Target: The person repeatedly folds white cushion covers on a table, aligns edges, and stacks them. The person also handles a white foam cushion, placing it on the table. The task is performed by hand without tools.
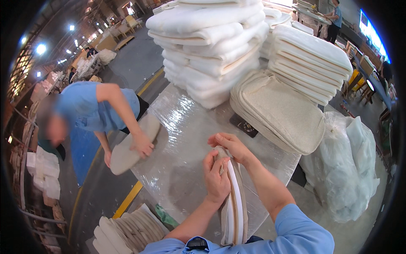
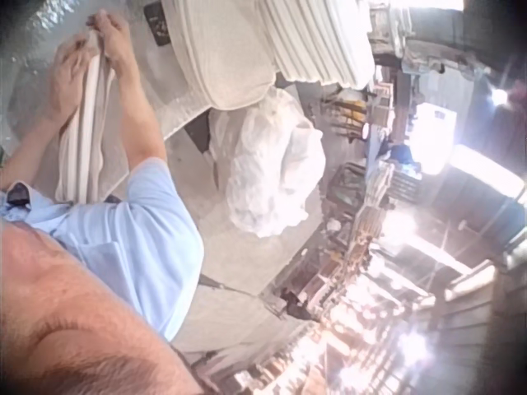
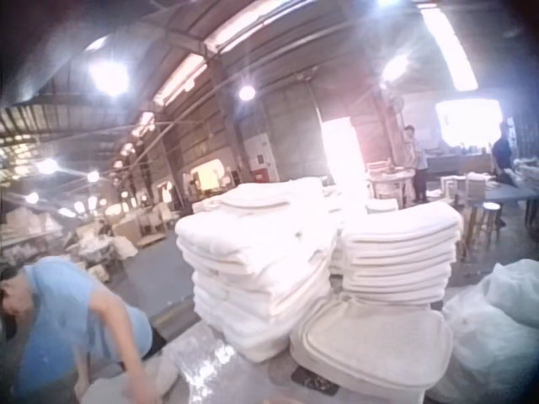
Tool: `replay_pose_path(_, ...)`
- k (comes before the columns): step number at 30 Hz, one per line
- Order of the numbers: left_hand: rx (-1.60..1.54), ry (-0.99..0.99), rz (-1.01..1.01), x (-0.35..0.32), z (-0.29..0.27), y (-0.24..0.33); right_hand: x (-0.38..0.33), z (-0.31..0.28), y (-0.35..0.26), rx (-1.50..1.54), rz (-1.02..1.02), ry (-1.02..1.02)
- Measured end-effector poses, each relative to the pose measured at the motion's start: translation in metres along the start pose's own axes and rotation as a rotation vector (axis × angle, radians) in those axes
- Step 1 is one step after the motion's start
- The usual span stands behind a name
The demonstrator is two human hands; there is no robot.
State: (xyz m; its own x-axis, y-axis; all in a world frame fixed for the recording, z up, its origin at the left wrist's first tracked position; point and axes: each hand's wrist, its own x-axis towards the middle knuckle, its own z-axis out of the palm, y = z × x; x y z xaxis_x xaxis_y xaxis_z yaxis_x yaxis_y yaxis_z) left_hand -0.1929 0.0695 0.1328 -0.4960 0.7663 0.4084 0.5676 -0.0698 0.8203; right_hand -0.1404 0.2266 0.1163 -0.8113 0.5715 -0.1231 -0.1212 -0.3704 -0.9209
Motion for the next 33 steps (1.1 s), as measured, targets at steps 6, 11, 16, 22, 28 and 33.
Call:
replay_pose_path(6,0.011,0.005,-0.018,-0.010,-0.007,0.002,-0.015,0.017,0.008,-0.016,0.110,-0.047)
replay_pose_path(11,-0.466,-0.063,-0.160,-0.015,-0.014,-0.018,-0.019,-0.012,0.010,0.135,0.099,0.073)
replay_pose_path(16,-0.178,-0.210,-0.711,-0.114,-0.069,-0.070,-0.082,-0.055,-0.029,0.183,0.269,0.249)
replay_pose_path(22,-0.272,-0.656,-1.411,-0.253,-0.128,-0.040,-0.236,-0.135,-0.015,-0.454,0.507,0.643)
replay_pose_path(28,-0.975,0.013,-1.239,-0.283,-0.113,-0.037,-0.333,-0.102,0.044,-0.352,0.299,0.902)
replay_pose_path(33,-0.852,0.279,-0.643,-0.217,-0.184,-0.020,-0.349,-0.056,0.050,-0.154,-0.004,0.823)
